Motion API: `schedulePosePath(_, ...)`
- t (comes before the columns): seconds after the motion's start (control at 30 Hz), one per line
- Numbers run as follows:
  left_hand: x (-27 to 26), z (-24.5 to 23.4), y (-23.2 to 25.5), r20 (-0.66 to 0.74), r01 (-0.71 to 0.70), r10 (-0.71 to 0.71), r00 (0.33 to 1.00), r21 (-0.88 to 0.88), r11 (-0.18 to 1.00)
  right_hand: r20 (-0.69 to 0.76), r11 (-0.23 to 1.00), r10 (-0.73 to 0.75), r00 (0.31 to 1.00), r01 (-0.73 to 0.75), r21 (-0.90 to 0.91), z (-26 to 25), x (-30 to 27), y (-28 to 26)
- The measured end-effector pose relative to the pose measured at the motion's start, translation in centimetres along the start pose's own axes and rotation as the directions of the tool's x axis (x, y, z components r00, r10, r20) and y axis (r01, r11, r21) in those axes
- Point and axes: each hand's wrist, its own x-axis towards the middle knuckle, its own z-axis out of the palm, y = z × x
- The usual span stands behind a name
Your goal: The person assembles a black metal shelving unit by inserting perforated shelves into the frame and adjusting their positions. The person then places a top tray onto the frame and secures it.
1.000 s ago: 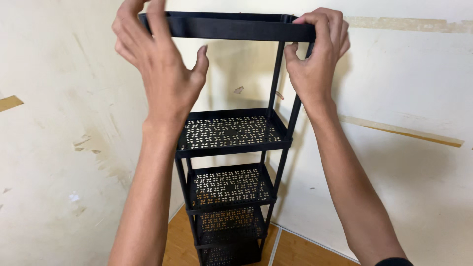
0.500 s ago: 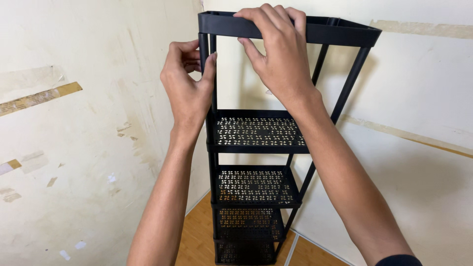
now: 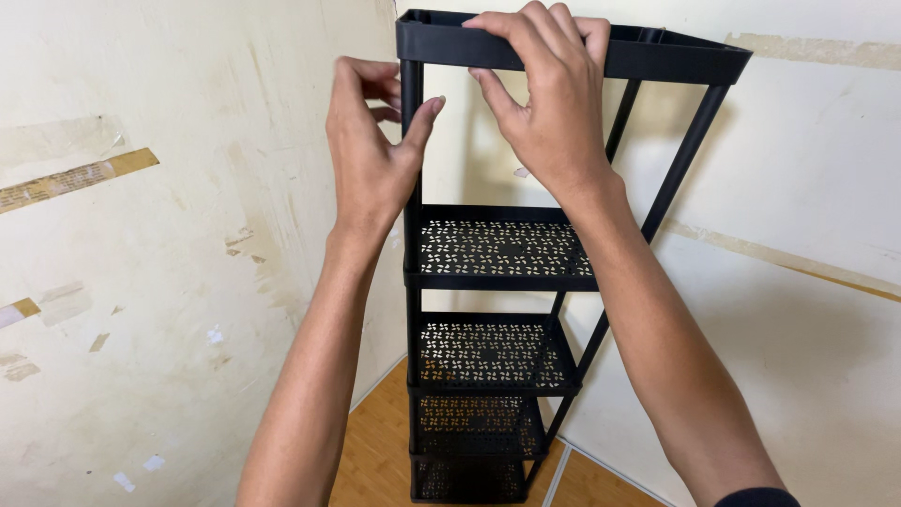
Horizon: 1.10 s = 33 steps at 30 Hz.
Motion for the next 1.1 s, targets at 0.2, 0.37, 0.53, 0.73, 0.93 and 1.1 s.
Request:
schedulePosePath(0.2,1.4,0.3,-0.1,0.033,-0.331,0.33,0.944,0.033,0.943,-0.019,1.0,0.008,1.0,-0.008,-0.017,-0.1,0.0,-0.6)
schedulePosePath(0.37,1.8,1.4,-1.0,0.033,-0.266,0.268,0.963,-0.047,0.963,-0.029,0.997,0.054,0.998,-0.055,-0.049,0.4,0.2,-0.9)
schedulePosePath(0.53,1.8,1.8,-1.0,-0.014,-0.251,0.25,0.968,-0.063,0.966,-0.027,0.996,0.078,0.997,-0.079,-0.042,0.1,0.8,-1.4)
schedulePosePath(0.73,2.6,0.4,-0.7,0.042,-0.226,0.231,0.972,-0.112,0.968,0.08,0.978,0.113,0.99,-0.125,0.165,-2.6,1.1,-0.8)
schedulePosePath(0.93,2.4,0.4,-0.8,0.066,-0.177,0.191,0.979,-0.168,0.97,0.086,0.981,0.187,0.979,-0.191,0.034,-5.0,-0.2,2.8)
schedulePosePath(1.1,1.7,1.4,-0.6,0.073,-0.203,0.213,0.974,-0.134,0.97,-0.034,0.965,0.215,0.976,-0.217,-0.146,-7.1,-3.7,5.8)
